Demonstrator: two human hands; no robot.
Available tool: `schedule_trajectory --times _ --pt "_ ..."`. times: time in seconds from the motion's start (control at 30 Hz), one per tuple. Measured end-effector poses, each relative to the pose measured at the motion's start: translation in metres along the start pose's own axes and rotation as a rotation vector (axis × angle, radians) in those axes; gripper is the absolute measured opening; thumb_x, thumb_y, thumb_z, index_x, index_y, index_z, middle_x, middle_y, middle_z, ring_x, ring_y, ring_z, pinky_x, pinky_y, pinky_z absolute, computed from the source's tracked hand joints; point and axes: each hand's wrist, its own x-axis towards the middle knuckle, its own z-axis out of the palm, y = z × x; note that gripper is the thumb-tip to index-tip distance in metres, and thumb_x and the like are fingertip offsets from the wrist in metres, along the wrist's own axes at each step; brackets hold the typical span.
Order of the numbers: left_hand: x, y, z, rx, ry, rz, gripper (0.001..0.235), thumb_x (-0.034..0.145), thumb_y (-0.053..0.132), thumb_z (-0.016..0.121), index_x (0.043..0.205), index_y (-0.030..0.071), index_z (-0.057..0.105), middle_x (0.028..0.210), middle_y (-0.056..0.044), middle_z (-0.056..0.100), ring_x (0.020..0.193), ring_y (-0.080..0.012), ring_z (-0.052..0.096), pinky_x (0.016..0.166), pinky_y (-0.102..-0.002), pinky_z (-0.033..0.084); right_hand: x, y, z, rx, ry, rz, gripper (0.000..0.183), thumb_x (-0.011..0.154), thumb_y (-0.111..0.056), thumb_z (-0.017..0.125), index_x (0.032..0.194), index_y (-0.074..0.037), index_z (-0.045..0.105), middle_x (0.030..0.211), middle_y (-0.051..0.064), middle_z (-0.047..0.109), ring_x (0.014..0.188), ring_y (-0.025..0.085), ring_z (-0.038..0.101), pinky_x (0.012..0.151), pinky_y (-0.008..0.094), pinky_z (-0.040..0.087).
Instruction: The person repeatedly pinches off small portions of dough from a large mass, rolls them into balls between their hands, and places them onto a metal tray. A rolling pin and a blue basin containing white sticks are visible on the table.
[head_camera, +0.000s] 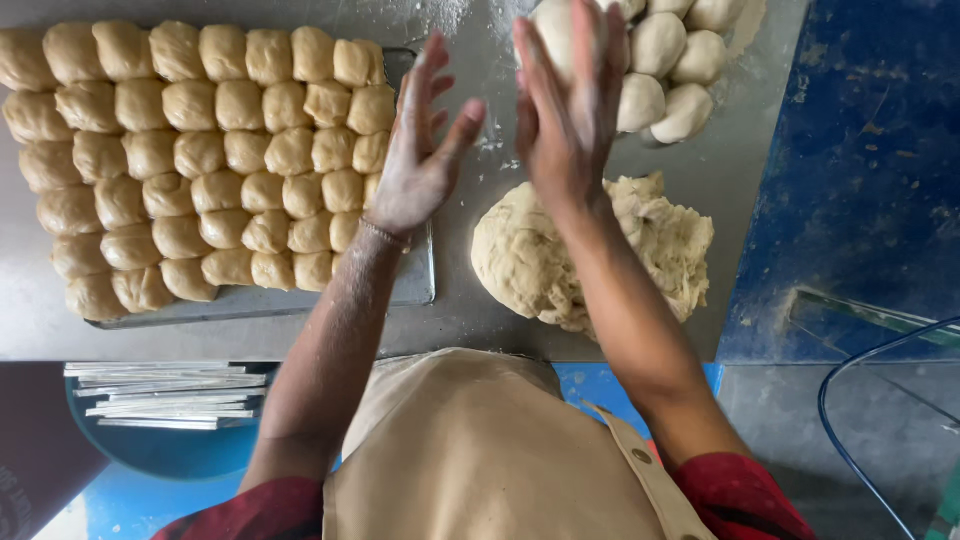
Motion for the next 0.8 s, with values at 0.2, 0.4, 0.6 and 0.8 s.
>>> schedule_trajectory --times 0.2,0.4,0.6,0.8 --pt "0.042 -0.071 0.006 0.529 -0.145 0.089 0.086 0.091 0.017 0.08 0.16 0.007 0.029 0.155 -0.027 0.036 0.146 -0.0463 0.038 0.123 -0.051 0.038 -0.047 0.059 -0.022 -0.166 -0.519 0.339 0.05 0.102 -0.046 0.067 0.144 -0.018 0.063 0.163 0.019 0.041 0.15 0.046 0.032 0.121 0.066 0.02" --pt "0.136 -0.12 0.071 0.741 -0.167 0.175 0.076 0.095 0.016 0.078 0.158 0.013 0.038 0.157 -0.026 0.036 0.148 -0.0454 0.037 0.124 -0.049 0.037 -0.114 0.08 -0.056 -0.233 -0.62 0.703 0.063 0.101 -0.056 0.062 0.132 -0.001 0.064 0.133 0.028 0.058 0.125 0.047 0.054 0.109 0.058 0.04" --pt "0.059 -0.038 0.136 0.961 -0.55 0.182 0.106 0.072 0.01 0.075 0.156 -0.01 0.014 0.165 -0.036 0.012 0.155 -0.0463 0.011 0.113 -0.077 0.013 -0.138 0.083 -0.049 -0.192 -0.547 0.826 0.05 0.099 -0.045 0.062 0.124 -0.002 0.067 0.099 0.02 0.071 0.086 0.033 0.07 0.079 0.049 0.056" --pt "-0.064 -0.048 0.191 0.477 -0.481 0.341 0.115 0.059 0.032 0.09 0.152 0.003 0.028 0.151 -0.026 0.043 0.149 -0.042 0.035 0.129 -0.061 0.015 -0.163 0.049 -0.1 0.1 -0.196 0.921 0.027 0.095 -0.022 0.067 0.109 -0.001 0.074 0.095 0.016 0.075 0.084 0.025 0.072 0.076 0.04 0.055"
